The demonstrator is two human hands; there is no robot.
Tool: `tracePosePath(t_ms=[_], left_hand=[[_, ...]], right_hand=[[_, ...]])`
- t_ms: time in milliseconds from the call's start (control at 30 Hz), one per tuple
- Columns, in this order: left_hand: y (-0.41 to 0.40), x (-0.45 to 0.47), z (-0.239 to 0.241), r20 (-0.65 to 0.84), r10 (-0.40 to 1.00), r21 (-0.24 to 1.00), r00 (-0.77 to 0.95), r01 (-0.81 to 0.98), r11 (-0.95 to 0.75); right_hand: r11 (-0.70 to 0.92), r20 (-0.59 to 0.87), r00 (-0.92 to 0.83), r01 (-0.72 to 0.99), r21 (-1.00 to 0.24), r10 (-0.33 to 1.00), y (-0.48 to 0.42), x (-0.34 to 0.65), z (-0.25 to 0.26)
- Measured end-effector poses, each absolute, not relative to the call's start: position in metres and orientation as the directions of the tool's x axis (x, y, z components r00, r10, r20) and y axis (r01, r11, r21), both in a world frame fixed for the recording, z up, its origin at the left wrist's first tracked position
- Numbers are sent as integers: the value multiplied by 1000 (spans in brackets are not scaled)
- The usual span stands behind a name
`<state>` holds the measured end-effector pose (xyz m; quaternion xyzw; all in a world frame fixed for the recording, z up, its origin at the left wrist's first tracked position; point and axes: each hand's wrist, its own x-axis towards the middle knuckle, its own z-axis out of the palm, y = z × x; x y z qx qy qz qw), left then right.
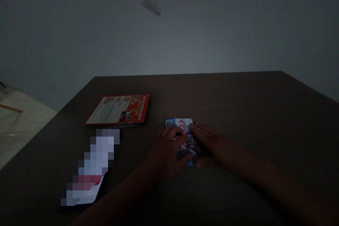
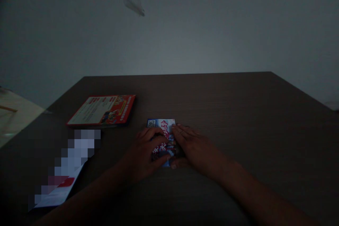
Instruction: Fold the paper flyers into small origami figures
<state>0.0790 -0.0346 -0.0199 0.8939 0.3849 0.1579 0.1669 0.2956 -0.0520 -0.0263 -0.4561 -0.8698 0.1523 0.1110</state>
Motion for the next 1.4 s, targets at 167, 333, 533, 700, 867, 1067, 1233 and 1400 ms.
tracePosePath(t_ms=[167,333,533,700,867,1067,1233,1400], left_hand=[[-35,79,-19,155,744,425,650,635,-644],[-36,79,-21,154,746,421,648,640,-643],[-36,79,-21,154,744,413,650,642,-646],[-35,78,-21,169,738,427,653,626,-652],[-37,76,-19,161,724,457,671,599,-657],[-39,74,-16,163,682,483,713,545,-685],[-39,72,-17,183,666,473,723,529,-704],[-39,73,-16,188,662,462,725,530,-711]], right_hand=[[530,36,-560,760,-376,828,-47,297,-24],[517,0,-564,758,-397,826,-41,297,-22],[448,-109,-545,773,-449,831,-33,295,-19],[456,-84,-543,770,-446,835,-33,299,-25],[467,-70,-543,775,-425,837,-35,299,-28],[472,-40,-542,764,-441,840,-36,299,-30],[473,-6,-538,747,-467,843,-35,303,-32],[440,37,-505,709,-551,862,-36,307,-34]])
